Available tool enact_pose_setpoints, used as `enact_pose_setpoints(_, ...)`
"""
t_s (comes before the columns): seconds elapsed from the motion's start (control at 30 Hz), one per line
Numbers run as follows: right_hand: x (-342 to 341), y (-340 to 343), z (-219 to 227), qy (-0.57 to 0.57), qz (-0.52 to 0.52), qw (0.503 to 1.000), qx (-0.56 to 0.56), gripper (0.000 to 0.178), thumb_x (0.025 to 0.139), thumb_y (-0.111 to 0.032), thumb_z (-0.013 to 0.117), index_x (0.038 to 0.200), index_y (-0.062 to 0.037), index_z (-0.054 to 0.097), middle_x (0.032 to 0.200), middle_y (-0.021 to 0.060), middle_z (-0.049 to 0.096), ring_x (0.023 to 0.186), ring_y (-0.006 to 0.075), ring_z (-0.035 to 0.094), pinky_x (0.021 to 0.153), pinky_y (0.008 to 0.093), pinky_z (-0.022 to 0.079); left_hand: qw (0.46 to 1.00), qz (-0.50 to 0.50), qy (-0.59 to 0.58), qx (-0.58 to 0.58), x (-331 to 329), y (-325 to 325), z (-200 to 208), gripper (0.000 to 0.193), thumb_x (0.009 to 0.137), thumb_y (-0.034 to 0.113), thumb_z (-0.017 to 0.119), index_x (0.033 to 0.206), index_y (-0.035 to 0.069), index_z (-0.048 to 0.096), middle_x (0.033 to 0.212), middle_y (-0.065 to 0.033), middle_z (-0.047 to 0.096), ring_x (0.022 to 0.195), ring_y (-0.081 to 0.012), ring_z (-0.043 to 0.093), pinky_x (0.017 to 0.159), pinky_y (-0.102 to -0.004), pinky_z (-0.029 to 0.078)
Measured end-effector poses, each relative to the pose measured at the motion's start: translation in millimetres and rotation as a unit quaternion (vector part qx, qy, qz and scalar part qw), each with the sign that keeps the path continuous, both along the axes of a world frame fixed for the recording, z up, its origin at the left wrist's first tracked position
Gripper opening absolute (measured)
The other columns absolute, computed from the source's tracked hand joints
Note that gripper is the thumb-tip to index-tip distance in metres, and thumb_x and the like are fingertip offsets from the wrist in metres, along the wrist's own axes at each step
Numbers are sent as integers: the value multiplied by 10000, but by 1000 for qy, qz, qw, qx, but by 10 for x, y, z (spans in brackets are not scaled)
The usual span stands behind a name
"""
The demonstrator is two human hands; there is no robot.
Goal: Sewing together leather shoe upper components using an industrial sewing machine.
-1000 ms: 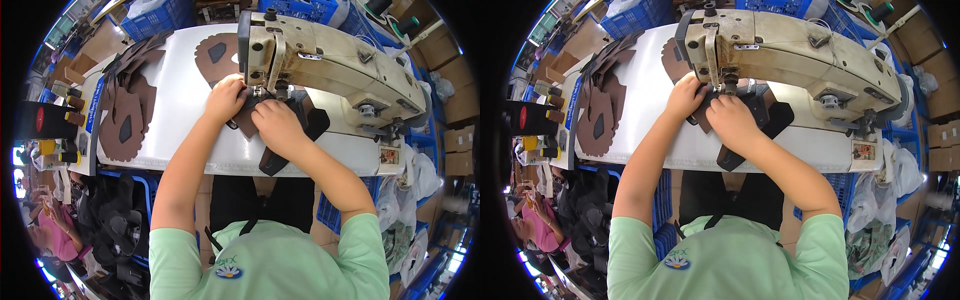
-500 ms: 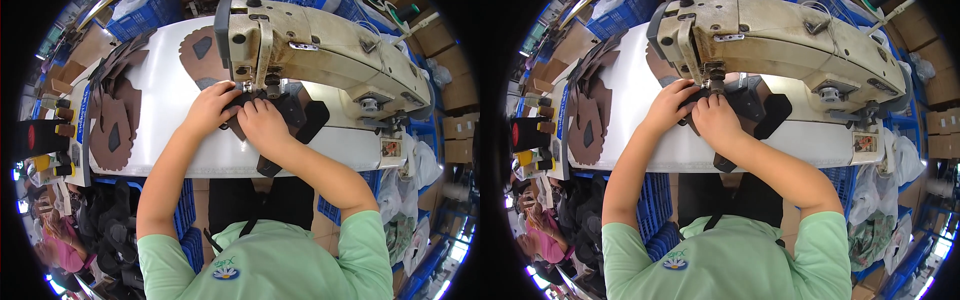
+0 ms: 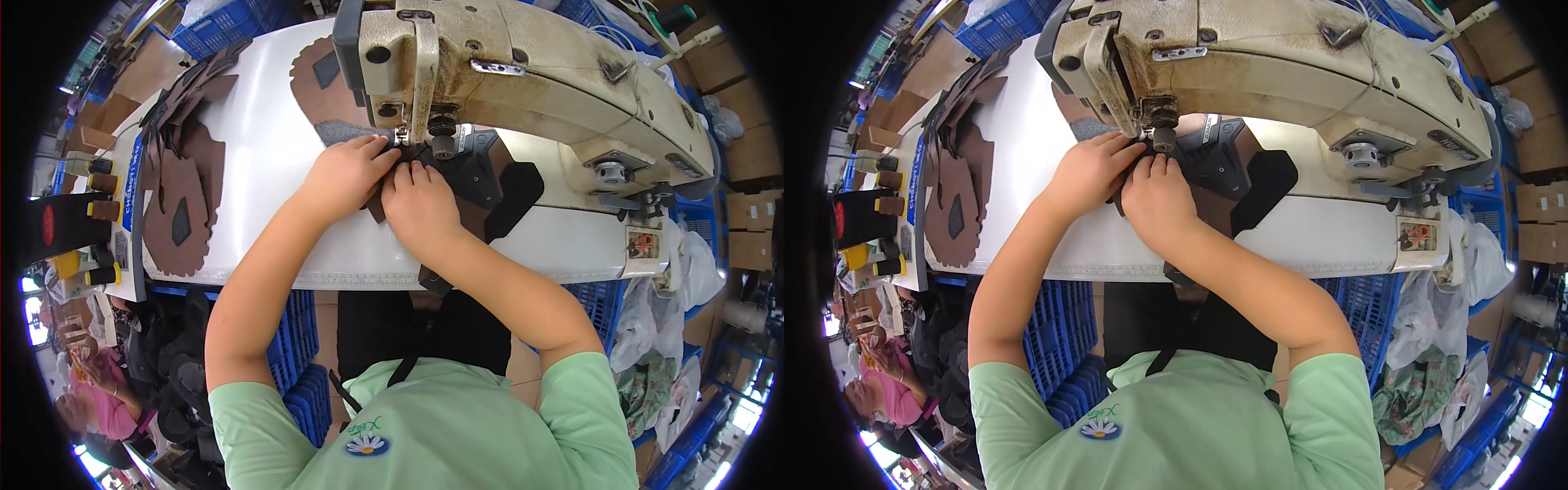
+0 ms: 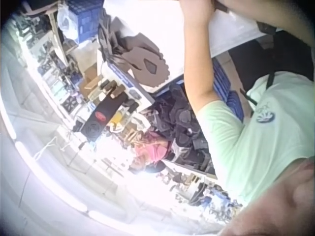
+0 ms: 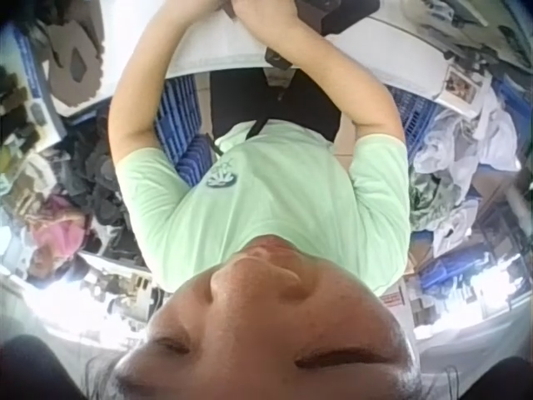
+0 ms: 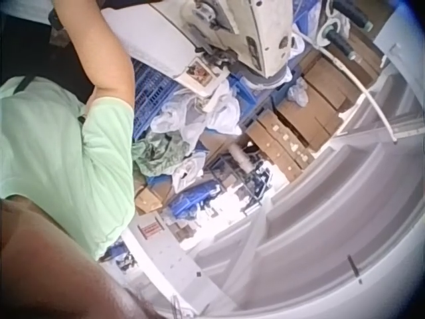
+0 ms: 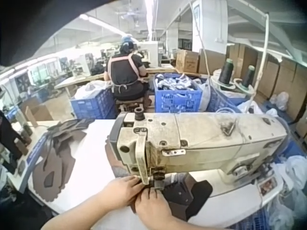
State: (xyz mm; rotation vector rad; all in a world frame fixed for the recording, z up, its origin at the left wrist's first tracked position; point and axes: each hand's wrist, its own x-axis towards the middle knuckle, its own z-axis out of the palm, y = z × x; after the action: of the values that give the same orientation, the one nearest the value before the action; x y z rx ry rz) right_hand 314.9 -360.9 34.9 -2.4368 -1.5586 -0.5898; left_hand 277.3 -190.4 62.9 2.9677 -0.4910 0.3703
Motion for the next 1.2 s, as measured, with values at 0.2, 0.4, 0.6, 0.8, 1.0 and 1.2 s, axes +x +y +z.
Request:
enact_pose_setpoints(0.2,8,-55,-82,24,47,995,90,272,791,-104,607,981,80,670,988,252,658,970,359,644,902,431,505,999,2,-28,-45,-50,75,-100,438,704,68,667,1140,101,692,1173,-107,658,1133,-320,605,941,-434,505)
enact_pose_setpoints(0.4,39,-80,-73,40,62,990,118,247,798,-96,595,968,63,679,988,214,667,968,338,652,903,412,515,995,-7,-48,-89,-27,110,-183,410,701,40,662,1104,96,715,1166,-118,670,1137,-328,607,996,-430,484)
enact_pose_setpoints(0.6,81,-183,-30,55,90,986,131,270,769,-118,603,971,38,691,987,165,682,978,310,659,916,411,515,991,-15,-62,-119,-33,146,-226,427,682,15,665,1096,100,723,1149,-123,677,1126,-334,611,969,-414,505)
enact_pose_setpoints(0.8,125,-242,5,80,111,982,133,269,757,-127,599,953,30,697,982,159,687,983,291,661,931,409,507,991,-1,-65,-121,-33,143,-246,368,698,39,679,1055,113,736,1190,-110,674,1136,-284,622,998,-396,500)
enact_pose_setpoints(1.0,117,-222,-8,84,109,980,147,253,761,-117,602,943,32,695,975,160,688,976,294,662,931,405,508,991,4,-66,-115,-41,131,-261,372,695,33,675,1054,111,736,1198,-103,670,1146,-274,618,988,-391,502)
enact_pose_setpoints(1.2,117,-184,-38,79,101,979,158,244,776,-113,604,948,36,694,974,169,686,970,295,662,927,400,512,992,13,-63,-105,-20,115,-246,382,703,23,657,1069,108,730,1213,-98,664,1162,-272,608,999,-394,493)
